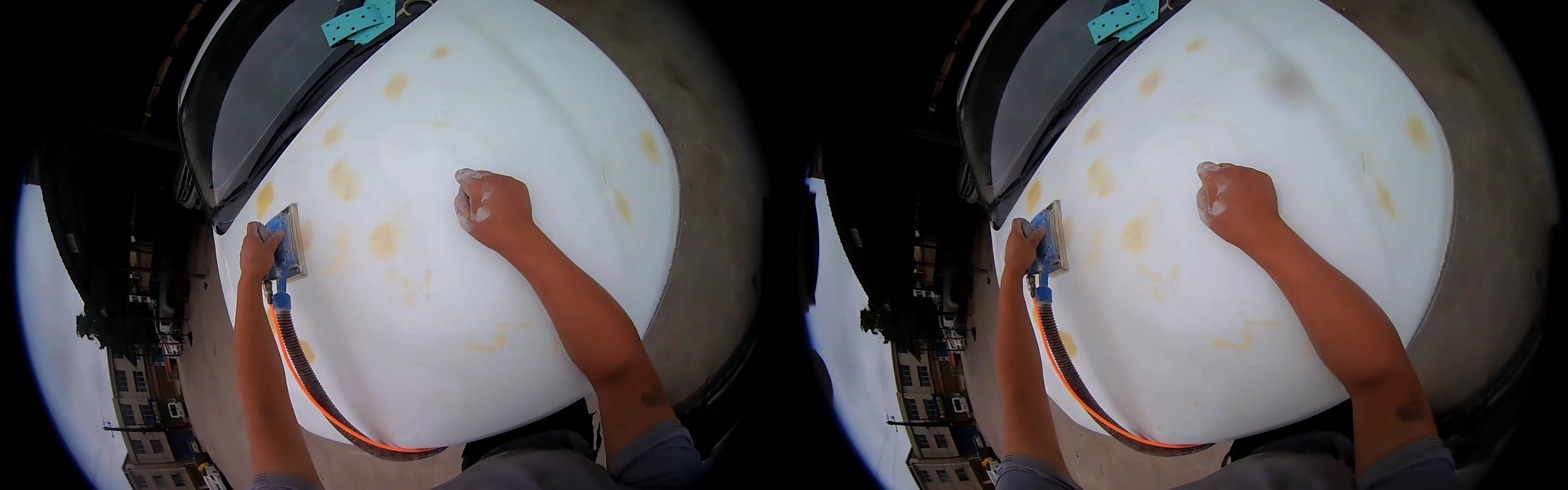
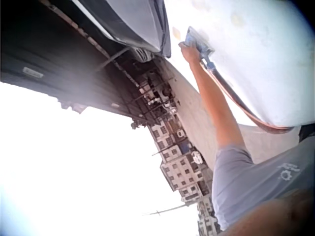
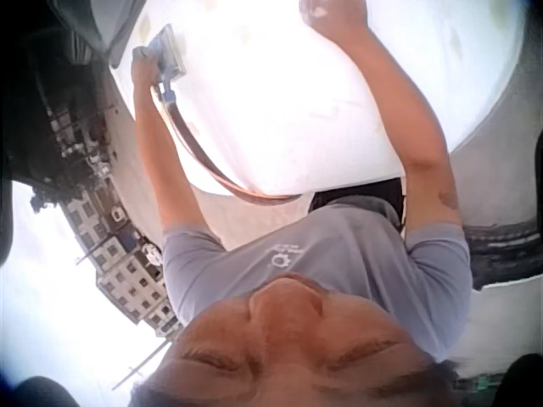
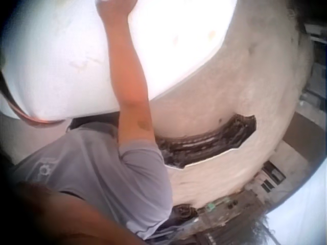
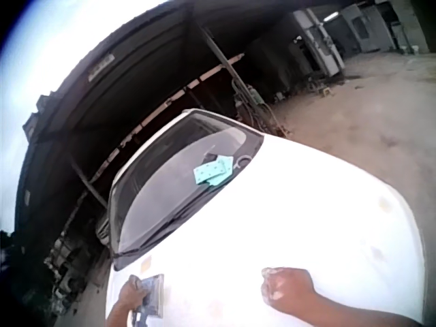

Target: The person uses a pneumatic sander to smooth the surface of a white car hood. They move the sander across multiple yellow filler patches, occasionally pausing to wipe the surface with their hand. The person works systematically across the hood, focusing on different areas in sequence.

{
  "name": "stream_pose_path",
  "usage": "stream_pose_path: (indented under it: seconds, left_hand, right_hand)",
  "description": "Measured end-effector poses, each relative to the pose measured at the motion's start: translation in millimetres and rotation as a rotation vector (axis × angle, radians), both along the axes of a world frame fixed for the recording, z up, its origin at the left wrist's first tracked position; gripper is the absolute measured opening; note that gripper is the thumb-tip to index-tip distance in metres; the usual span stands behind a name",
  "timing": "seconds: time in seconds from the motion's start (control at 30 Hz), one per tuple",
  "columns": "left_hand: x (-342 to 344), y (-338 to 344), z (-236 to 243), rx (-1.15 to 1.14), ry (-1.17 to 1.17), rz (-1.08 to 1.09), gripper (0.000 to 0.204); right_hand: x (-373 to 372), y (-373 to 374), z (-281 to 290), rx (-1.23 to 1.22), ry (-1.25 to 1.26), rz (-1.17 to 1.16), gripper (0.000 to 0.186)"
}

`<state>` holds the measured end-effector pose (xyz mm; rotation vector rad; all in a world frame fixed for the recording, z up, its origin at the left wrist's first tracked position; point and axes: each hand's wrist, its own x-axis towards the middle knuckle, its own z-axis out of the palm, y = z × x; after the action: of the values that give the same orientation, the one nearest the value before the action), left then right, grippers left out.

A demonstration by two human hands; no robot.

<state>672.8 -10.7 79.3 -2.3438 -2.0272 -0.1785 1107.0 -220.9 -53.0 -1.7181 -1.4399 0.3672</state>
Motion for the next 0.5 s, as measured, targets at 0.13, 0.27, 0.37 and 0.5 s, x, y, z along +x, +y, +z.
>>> stream_pose_path:
  seconds: [0.13, 0.27, 0.37, 0.5]
  left_hand:
    - [-3, -6, -3, 0.007, 0.029, 0.028, 0.058]
    - [47, -41, -8, 0.047, 0.048, -0.133, 0.065]
    - [42, -30, 2, -0.004, 0.044, -0.051, 0.065]
    - [1, 3, 7, 0.009, 0.038, 0.046, 0.066]
  right_hand:
    - [-10, 2, -5, 0.033, -0.056, -0.044, 0.013]
    - [9, 3, 9, -0.058, -0.148, -0.008, 0.007]
    - [3, 3, 7, -0.047, -0.156, -0.003, 0.008]
    - [-17, 4, 2, 0.084, -0.197, -0.041, 0.011]
